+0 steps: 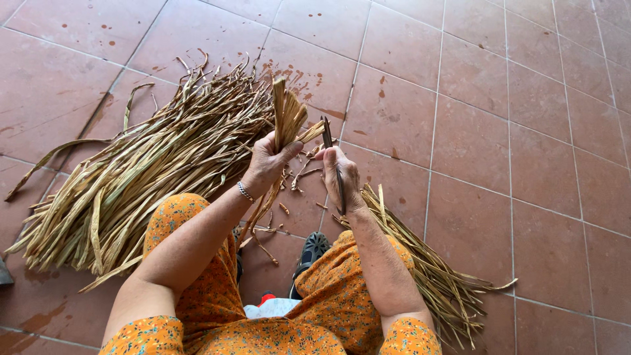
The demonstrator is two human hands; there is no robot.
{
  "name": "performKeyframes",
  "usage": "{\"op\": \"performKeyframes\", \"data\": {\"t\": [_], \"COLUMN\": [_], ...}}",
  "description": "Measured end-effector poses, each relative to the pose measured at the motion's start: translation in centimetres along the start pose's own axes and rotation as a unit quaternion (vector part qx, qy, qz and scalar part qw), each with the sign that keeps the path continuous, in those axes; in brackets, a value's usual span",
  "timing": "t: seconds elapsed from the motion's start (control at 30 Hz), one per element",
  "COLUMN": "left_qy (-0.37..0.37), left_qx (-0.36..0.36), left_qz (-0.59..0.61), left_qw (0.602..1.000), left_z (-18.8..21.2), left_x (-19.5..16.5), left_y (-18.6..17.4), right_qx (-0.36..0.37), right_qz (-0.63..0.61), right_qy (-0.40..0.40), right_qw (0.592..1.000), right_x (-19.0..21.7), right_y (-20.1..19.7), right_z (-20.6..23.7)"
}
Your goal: The person sits on a tiled floor with a large pile of dried leaf stems. They hold each stem, use scissors to trim off hard end sections and side strips, drop the trimmed-off pieces aside, and place the usable stems into a separate pile.
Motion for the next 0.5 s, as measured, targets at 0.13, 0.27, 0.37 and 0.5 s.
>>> {"op": "performKeyframes", "data": {"t": [0.13, 0.27, 0.37, 0.5], "left_qy": [-0.021, -0.021, -0.036, -0.057], "left_qx": [0.014, 0.028, 0.033, 0.032], "left_qz": [-0.007, -0.027, -0.02, 0.031], "left_qw": [1.0, 0.999, 0.999, 0.997], "left_z": [0.1, 0.3, 0.6, 0.4], "left_x": [-0.8, -1.2, -1.3, -1.5], "left_y": [0.2, 0.5, 0.6, 1.1], "right_qx": [-0.003, -0.027, -0.035, -0.005], "right_qz": [-0.001, -0.116, -0.283, -0.317], "right_qy": [-0.037, -0.009, 0.09, 0.065], "right_qw": [0.999, 0.993, 0.954, 0.946], "right_x": [-1.2, -2.7, -3.4, -2.3], "right_y": [0.3, 0.5, -0.6, -0.8], "right_z": [-0.6, -1.5, -2.6, -2.3]}}
Point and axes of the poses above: each hand's wrist, its own z-axis away from the middle knuckle, its own y-axis out of the palm, x = y × z, the point moved 1 cm from there along -z, towards the middle knuckle, and after that the axes turned 7 degrees about z, right-handed, at the moved point
